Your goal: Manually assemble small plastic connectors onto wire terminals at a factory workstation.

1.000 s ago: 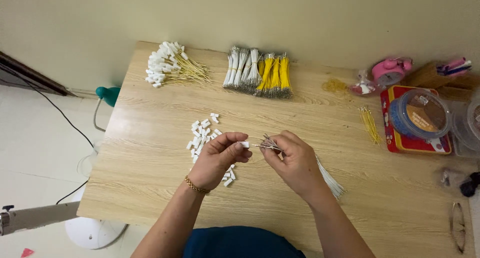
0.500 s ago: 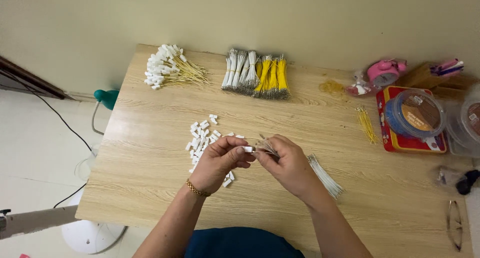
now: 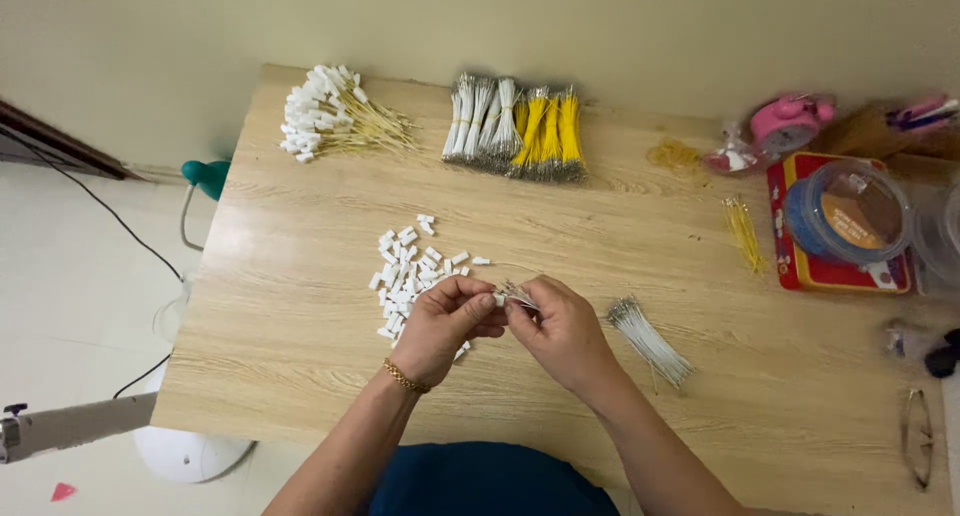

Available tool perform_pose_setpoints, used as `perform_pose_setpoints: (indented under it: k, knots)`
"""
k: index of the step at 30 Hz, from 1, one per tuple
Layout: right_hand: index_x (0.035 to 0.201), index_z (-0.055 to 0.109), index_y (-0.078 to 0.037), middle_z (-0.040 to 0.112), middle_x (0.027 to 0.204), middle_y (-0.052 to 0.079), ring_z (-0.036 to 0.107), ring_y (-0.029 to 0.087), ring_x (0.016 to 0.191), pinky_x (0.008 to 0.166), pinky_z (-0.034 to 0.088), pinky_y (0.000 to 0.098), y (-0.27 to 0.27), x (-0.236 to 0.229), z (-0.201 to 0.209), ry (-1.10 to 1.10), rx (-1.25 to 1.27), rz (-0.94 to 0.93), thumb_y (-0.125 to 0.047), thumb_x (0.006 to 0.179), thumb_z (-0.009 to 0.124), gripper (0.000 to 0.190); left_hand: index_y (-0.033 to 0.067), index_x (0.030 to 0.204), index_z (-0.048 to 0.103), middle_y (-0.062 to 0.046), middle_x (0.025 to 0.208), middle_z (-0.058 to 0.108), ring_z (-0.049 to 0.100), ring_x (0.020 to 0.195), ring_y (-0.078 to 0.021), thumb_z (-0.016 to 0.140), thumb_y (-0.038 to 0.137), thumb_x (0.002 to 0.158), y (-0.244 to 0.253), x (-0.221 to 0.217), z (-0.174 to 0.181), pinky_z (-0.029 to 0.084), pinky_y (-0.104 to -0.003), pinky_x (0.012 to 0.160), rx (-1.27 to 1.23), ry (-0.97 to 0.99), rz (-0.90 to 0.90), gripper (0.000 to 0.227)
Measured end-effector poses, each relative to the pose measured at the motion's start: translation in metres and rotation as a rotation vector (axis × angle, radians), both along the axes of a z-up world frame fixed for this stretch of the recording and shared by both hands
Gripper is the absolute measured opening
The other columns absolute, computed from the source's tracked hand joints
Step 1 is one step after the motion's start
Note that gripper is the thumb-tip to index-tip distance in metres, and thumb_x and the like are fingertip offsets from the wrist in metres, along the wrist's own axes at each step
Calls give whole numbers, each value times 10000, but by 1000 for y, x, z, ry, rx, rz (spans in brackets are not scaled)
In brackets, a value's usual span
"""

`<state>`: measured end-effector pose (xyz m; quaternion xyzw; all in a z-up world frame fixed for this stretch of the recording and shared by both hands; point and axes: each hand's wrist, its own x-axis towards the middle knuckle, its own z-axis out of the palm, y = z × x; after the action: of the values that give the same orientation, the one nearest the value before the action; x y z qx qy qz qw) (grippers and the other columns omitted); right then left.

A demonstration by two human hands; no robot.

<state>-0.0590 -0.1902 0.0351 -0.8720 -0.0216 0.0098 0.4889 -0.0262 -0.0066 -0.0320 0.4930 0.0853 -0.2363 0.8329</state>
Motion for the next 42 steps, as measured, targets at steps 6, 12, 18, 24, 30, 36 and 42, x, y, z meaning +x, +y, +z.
perform_pose_setpoints:
  k: [6,12,18,24,30,36,42]
  knots:
    - [881,657,6,611,731,235,667,383,722,668,512,442,-21,16,-97,84,-45,19,-103,945,620,131,-36,1123,658,-161,934,761,772,833,-266,755,66,919,-11,8,-57,667,-358,739,152,94,-17,248]
    - [1120,686,-46,743,931,224,750,356,896,838,574,468,-45,21,-75,243,-31,-248,-102,1044,476,230,40,1140,707,-172,955,765,776,771,-247,779,164,904,-34,37,-138,667,-331,645,468,68,-106,276]
    - [1093,704,-152,759,946,171,722,385,981,832,565,511,-50,35,-113,429,-292,-56,-254,1007,545,207,293,1150,770,-54,984,777,734,1006,-294,733,296,901,-51,54,-130,598,-436,870,1007,-404,-195,252]
    - [991,643,-65,721,911,219,718,420,936,795,563,512,-26,56,-202,326,-336,116,-243,1011,536,209,334,1203,689,91,1126,652,617,1123,-173,822,466,765,-12,84,-153,517,-426,953,1655,-1001,-178,476]
    - [1071,692,-46,738,859,164,710,283,635,608,578,418,-16,87,-198,451,8,-89,-209,1012,515,248,286,1330,598,62,1330,609,534,1327,-191,753,426,849,3,71,-146,323,-568,1169,1666,-938,-388,525]
    - [1165,630,-82,727,852,130,706,289,683,615,552,419,-27,75,-214,416,82,-207,-289,1032,536,263,335,1091,733,113,1199,684,607,1243,-153,704,402,894,29,57,-152,383,-528,1138,1700,-996,-226,210]
    - [953,637,-83,580,646,16,541,111,517,464,439,249,-17,39,-171,393,376,-247,-162,957,639,79,353,1085,725,84,1183,678,620,1217,-176,729,458,842,51,44,-156,335,-565,1165,1737,-987,-175,265]
